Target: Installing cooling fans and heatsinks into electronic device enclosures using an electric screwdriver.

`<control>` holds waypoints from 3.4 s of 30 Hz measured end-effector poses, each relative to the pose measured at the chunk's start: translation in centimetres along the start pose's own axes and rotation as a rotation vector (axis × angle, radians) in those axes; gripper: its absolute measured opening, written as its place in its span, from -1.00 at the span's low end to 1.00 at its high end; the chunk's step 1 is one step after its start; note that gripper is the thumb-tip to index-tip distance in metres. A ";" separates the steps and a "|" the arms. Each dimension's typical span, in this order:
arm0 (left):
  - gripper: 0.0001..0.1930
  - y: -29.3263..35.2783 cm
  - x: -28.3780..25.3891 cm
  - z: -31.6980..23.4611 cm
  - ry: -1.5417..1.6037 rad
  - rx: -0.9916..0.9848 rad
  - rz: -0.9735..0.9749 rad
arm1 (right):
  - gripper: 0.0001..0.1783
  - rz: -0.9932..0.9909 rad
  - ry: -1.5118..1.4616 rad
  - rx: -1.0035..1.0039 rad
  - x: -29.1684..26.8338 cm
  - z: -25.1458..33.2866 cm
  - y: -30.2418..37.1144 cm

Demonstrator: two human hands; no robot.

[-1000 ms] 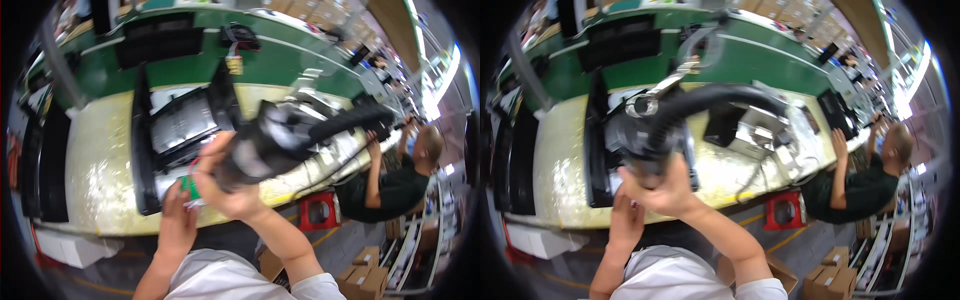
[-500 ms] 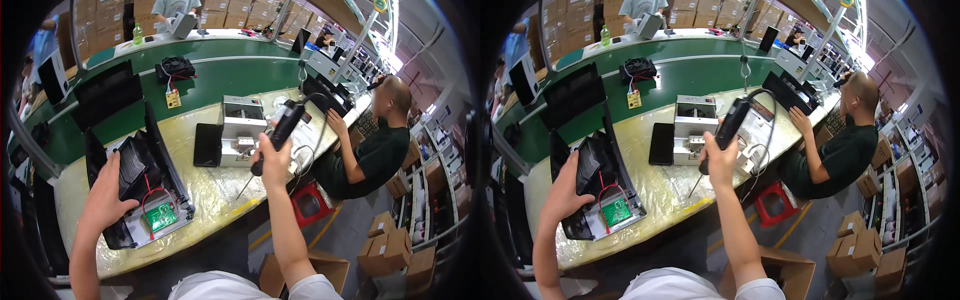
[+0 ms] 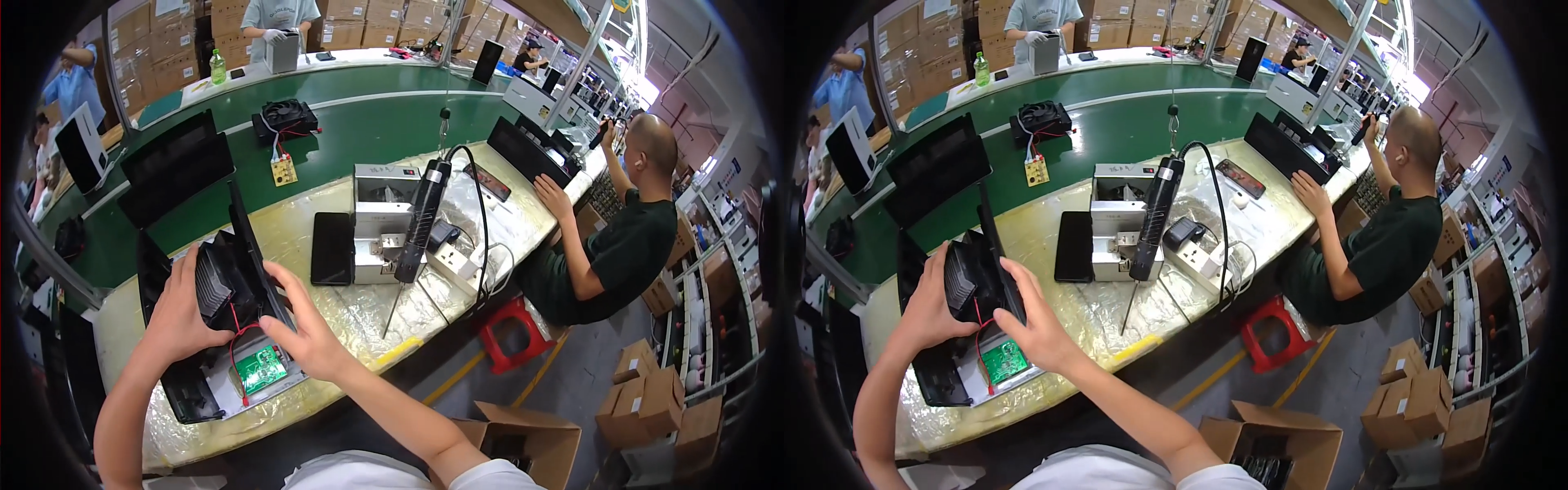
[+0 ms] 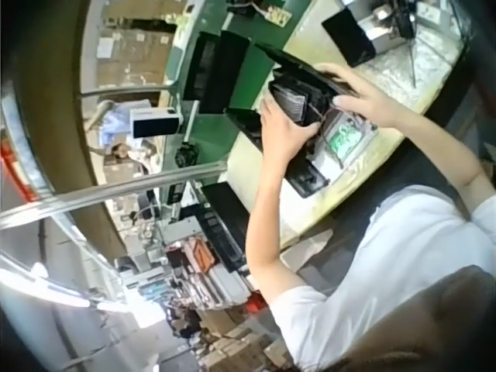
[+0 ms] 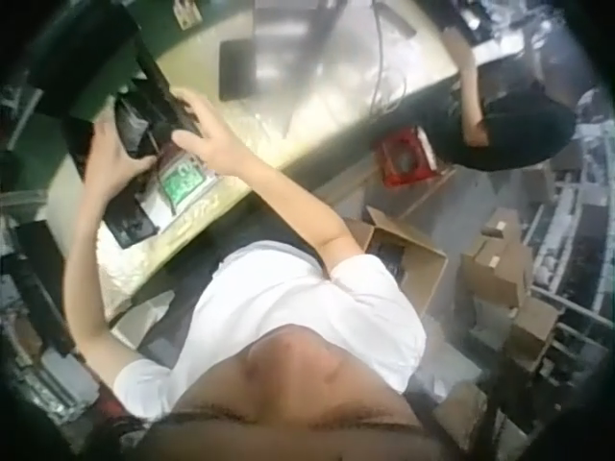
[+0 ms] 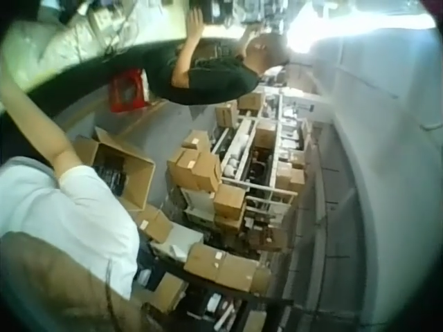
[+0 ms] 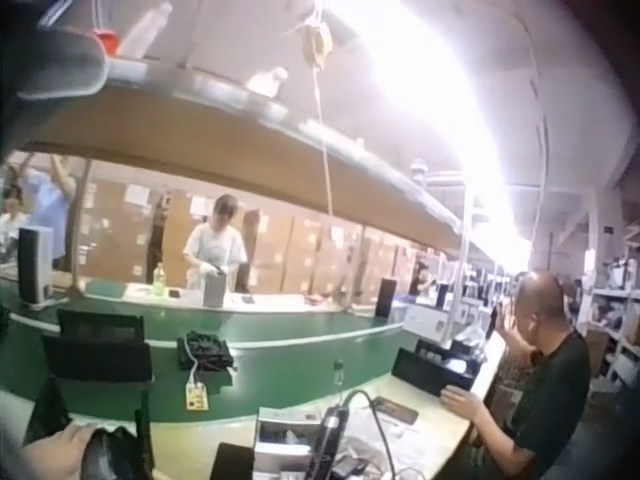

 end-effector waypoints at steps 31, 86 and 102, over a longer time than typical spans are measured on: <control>0.22 1.0 2.4 -7.8 -0.247 0.217 0.060 | -0.41 -0.027 -0.048 0.201 -3.5 1.2 -0.7; -0.35 -38.0 5.2 4.2 0.761 -0.340 -0.405 | -0.34 -0.496 1.649 0.499 -45.8 9.0 -18.3; -0.44 -35.2 -4.5 -4.4 0.813 -0.078 -0.455 | -0.70 -0.597 1.503 0.392 -34.1 13.4 -20.0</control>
Point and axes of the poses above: each hand's wrist, its own y-axis away from the middle knuckle, its own x-axis out of the palm, z = x × y, the point moved 10 cm from there along -y, towards the middle knuckle, and after that the axes turned 11 degrees about z, right-handed, at the moved point
